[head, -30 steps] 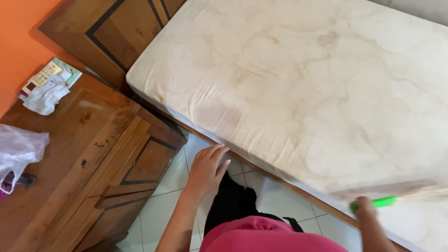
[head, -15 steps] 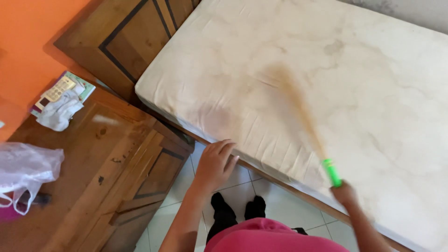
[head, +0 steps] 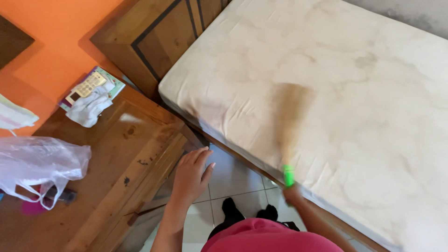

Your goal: The person sweeps the surface of a bare mattress with a small hand broom, working around the mattress on all sides. They then place a pillow on the bed and fit a white pillowcase over it, working the fabric over the corners.

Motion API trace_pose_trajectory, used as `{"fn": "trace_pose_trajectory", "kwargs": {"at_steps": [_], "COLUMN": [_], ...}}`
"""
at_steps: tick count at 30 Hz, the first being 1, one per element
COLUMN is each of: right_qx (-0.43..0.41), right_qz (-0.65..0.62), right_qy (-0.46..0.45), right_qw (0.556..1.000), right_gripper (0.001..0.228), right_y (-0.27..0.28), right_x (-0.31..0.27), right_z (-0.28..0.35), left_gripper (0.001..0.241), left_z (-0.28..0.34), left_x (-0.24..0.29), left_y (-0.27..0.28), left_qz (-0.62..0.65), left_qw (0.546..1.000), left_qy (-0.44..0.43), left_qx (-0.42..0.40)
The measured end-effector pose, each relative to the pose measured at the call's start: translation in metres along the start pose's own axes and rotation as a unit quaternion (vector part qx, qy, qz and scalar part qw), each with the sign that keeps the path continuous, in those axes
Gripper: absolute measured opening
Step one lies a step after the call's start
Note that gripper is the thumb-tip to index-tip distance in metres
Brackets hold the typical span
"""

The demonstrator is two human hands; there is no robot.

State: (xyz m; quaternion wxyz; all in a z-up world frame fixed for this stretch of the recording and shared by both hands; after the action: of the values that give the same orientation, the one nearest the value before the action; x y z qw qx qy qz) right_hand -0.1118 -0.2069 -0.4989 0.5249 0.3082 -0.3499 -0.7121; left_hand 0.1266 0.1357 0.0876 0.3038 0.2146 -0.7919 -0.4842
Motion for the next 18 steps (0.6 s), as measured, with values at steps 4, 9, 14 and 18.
{"fn": "trace_pose_trajectory", "kwargs": {"at_steps": [4, 9, 14, 18], "right_qx": [0.007, 0.124, 0.305, 0.364], "right_qz": [-0.469, -0.414, -0.678, -0.749], "right_qy": [-0.118, -0.059, -0.316, -0.315], "right_qw": [0.875, 0.900, 0.590, 0.456], "right_gripper": [0.055, 0.047, 0.022, 0.024], "right_y": [0.124, 0.129, 0.161, 0.178], "right_x": [-0.088, -0.006, 0.165, 0.232], "right_z": [0.027, -0.005, 0.069, 0.046], "left_gripper": [0.034, 0.033, 0.035, 0.035], "left_z": [-0.006, -0.020, -0.030, -0.050], "left_x": [-0.030, -0.050, -0.070, -0.079], "left_y": [0.001, -0.002, -0.013, -0.023], "left_qz": [-0.009, -0.015, 0.015, 0.020], "left_qw": [1.000, 1.000, 1.000, 1.000], "left_qy": [0.009, -0.011, -0.021, -0.011], "left_qx": [-0.006, -0.016, -0.002, -0.016]}}
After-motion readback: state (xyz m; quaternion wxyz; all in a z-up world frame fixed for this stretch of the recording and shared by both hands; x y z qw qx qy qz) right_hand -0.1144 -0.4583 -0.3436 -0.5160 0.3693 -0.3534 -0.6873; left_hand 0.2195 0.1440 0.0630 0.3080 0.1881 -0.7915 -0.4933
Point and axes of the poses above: each hand's wrist, its own z-axis away from the middle knuckle, its own y-axis out of the back of the hand, x = y × z, the point moved 10 cm from there along -z, towards the middle knuckle, and after that the axes turned 15 degrees about -z, right-handed, at the moved point
